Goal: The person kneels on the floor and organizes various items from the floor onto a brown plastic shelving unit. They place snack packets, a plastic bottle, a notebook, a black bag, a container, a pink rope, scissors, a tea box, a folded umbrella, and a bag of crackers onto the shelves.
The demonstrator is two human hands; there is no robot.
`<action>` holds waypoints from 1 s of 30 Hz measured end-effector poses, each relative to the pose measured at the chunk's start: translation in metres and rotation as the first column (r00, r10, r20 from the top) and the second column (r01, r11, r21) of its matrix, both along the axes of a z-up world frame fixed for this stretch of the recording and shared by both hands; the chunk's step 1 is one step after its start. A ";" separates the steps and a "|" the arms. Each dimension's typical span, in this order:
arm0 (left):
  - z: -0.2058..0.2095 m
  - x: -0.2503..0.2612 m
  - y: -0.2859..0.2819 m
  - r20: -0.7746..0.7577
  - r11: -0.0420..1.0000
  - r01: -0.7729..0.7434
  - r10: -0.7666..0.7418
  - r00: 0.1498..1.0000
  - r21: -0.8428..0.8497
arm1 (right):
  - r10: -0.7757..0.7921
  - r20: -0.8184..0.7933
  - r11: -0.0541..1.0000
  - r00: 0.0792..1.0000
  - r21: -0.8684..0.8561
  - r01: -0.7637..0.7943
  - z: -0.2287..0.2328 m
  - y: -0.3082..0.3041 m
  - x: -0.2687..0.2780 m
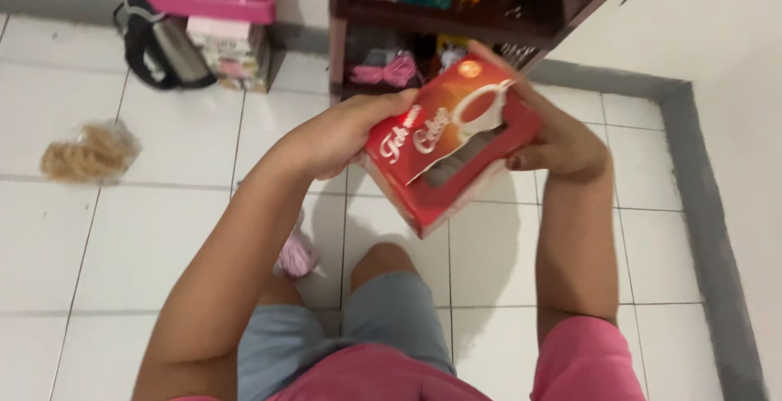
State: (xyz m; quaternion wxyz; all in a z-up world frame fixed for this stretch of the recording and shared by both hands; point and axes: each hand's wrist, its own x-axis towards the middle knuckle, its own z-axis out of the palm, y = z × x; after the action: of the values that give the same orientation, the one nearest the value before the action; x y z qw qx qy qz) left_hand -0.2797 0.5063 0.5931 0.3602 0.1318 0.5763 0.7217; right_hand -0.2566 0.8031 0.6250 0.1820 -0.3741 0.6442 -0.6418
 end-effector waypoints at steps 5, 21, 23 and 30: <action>0.063 -0.066 0.067 -0.218 0.995 0.099 -0.091 0.972 0.024 | -0.314 -0.026 0.915 0.949 -0.276 0.295 0.041 0.049 -0.025; 0.136 -0.320 0.259 -0.827 0.883 -0.431 0.095 0.554 -0.187 | -0.761 0.155 0.520 0.630 -0.435 0.735 0.164 0.174 -0.036; 0.127 -0.332 0.265 -0.799 0.850 -0.438 0.034 0.600 -0.293 | -0.767 0.163 0.512 0.621 -0.427 0.745 0.164 0.179 -0.037; 0.124 -0.326 0.272 -0.836 0.692 -0.522 -0.543 0.080 -0.500 | -0.812 0.139 0.468 0.568 -0.426 0.774 0.160 0.183 -0.049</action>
State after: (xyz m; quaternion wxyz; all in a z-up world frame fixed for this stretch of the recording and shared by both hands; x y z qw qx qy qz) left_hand -0.6055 0.7782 0.7175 -0.1089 0.4349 0.8844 0.1295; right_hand -0.3053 0.9863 0.7846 -0.2531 -0.0898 0.5868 -0.7639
